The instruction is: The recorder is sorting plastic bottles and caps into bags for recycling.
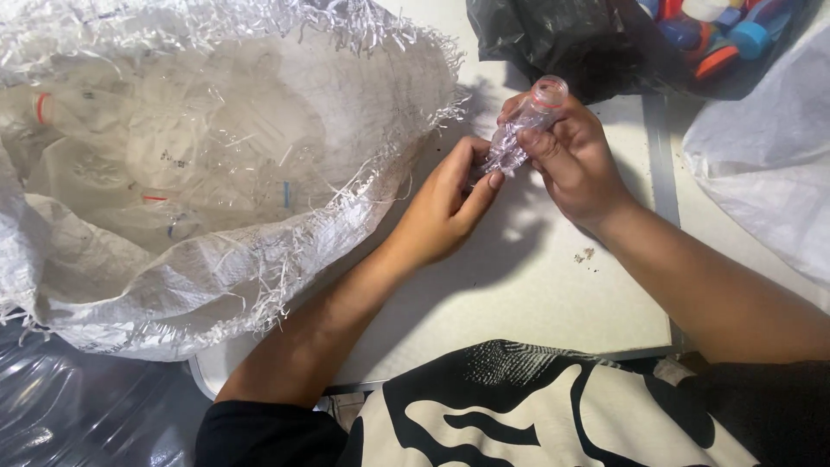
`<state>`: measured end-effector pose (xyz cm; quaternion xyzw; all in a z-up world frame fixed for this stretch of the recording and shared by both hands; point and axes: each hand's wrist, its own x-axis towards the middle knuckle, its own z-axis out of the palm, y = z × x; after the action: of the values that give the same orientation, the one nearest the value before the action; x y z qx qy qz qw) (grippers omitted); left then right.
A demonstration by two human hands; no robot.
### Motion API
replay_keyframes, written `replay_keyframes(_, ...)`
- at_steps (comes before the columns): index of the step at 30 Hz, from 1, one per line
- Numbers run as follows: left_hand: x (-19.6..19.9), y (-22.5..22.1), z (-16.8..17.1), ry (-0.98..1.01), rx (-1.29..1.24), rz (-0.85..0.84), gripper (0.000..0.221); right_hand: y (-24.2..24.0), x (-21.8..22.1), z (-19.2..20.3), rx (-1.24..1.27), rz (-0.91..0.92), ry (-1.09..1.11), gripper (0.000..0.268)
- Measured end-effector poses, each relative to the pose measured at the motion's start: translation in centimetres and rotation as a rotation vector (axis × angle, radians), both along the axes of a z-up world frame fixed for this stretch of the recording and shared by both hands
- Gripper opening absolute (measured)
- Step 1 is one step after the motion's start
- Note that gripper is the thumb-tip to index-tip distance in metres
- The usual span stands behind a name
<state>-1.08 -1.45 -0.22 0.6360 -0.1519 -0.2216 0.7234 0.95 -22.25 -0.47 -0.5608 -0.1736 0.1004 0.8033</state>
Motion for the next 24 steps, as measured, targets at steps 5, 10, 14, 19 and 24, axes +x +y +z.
replay_keyframes(5, -0.4, -0.1, 1.6, -0.536, 0.384, 0.258, 0.026, 0.4, -0.1, -0.7, 0.035, -0.126, 0.193, 0.019)
replay_keyframes(10, -1.1, -0.7, 1.7, -0.565, 0.436, 0.293, 0.031, 0.8, -0.2, -0.4, 0.073, -0.157, 0.267, 0.018)
replay_keyframes(14, -1.2, -1.1, 1.5, -0.685, 0.505, 0.367, 0.036, 0.6, 0.2, -1.0, 0.123, -0.167, 0.325, 0.016)
replay_keyframes(19, -1.1, -0.4, 0.2, -0.727, 0.494, 0.393, 0.035, 0.5, 0.2, -0.6, 0.197, -0.154, 0.305, 0.016)
replay_keyframes(24, -0.6, 0.2, -0.6, -0.221, 0.144, 0.187, 0.023, -0.4, 0.5, -1.4, -0.091, -0.124, 0.039, 0.024)
